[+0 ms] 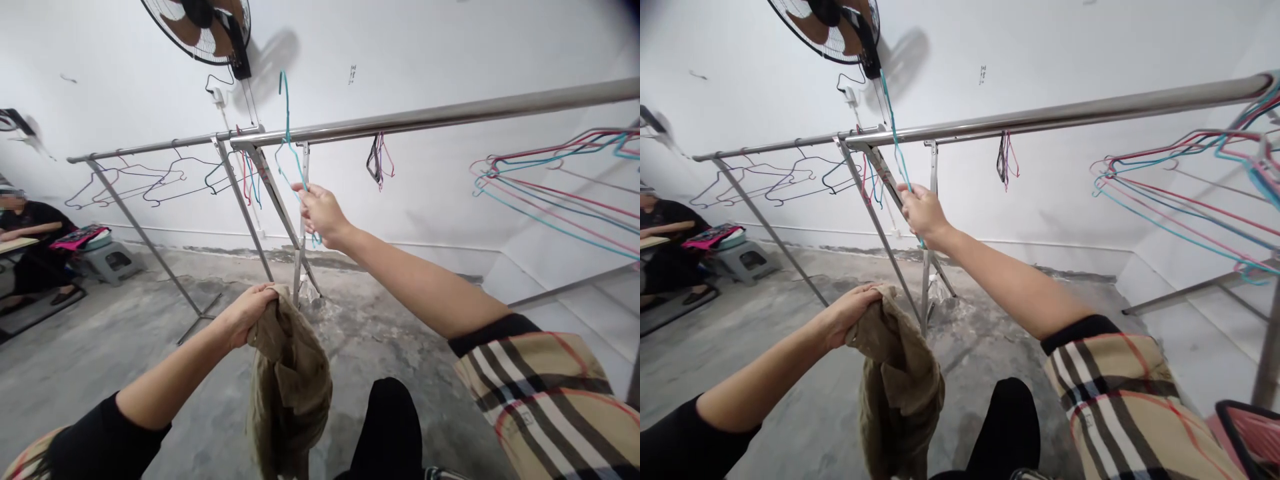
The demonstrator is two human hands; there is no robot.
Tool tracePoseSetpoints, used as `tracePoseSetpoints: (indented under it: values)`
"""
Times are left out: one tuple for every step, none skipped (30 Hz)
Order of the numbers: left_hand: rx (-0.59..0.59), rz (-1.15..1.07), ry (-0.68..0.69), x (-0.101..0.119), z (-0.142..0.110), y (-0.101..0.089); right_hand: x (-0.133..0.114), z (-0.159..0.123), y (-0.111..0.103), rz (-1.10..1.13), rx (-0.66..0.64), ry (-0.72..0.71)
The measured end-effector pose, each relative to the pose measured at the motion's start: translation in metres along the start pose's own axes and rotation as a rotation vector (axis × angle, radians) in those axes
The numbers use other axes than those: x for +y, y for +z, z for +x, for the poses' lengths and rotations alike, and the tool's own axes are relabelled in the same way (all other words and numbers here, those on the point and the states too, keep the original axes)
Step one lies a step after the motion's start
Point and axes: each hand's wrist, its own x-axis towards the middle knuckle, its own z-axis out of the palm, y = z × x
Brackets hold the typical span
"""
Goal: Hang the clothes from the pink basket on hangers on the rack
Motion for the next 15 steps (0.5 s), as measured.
tracePoseSetpoints:
  values:
    - [0.007, -0.005, -0.007, 0.000, 0.004, -0.003, 0.001, -0.014, -0.009, 0.050, -0.004, 0.012]
    - [0.015, -0.010, -0.014, 0.000, 0.008, -0.005, 0.004, -0.030, -0.019, 0.080, -0.014, 0.030]
    - [0.026, -0.013, -0.016, 0.000, 0.011, -0.007, 0.009, -0.049, -0.030, 0.090, -0.022, 0.046]
    - [0.041, -0.012, -0.006, -0.001, 0.015, -0.007, 0.018, -0.071, -0.042, 0.090, -0.013, 0.050]
    - [0.056, -0.015, 0.003, -0.001, 0.018, -0.008, 0.029, -0.093, -0.054, 0.085, 0.001, 0.046]
    - [0.069, -0.020, 0.009, -0.002, 0.021, -0.007, 0.042, -0.116, -0.068, 0.084, 0.025, 0.049]
    - [0.076, -0.027, 0.008, -0.002, 0.024, -0.006, 0.056, -0.139, -0.081, 0.087, 0.068, 0.050]
    - [0.081, -0.033, 0.005, -0.002, 0.026, -0.004, 0.070, -0.161, -0.094, 0.077, 0.098, 0.057]
    - [0.084, -0.036, 0.003, -0.002, 0.028, -0.002, 0.083, -0.180, -0.106, 0.050, 0.123, 0.053]
    - [0.084, -0.037, 0.003, -0.001, 0.030, 0.002, 0.094, -0.197, -0.115, 0.007, 0.126, 0.075]
    - [0.080, -0.035, 0.004, 0.000, 0.032, 0.006, 0.102, -0.211, -0.123, -0.031, 0.161, 0.113]
    - [0.074, -0.032, 0.007, 0.002, 0.034, 0.010, 0.107, -0.222, -0.129, -0.069, 0.216, 0.149]
    - [0.067, -0.027, 0.009, 0.003, 0.036, 0.015, 0.109, -0.230, -0.133, -0.101, 0.290, 0.185]
    - [0.058, -0.020, 0.013, 0.005, 0.038, 0.020, 0.109, -0.237, -0.137, -0.129, 0.374, 0.206]
    - [0.048, -0.013, 0.019, 0.007, 0.040, 0.026, 0.107, -0.244, -0.140, -0.157, 0.447, 0.207]
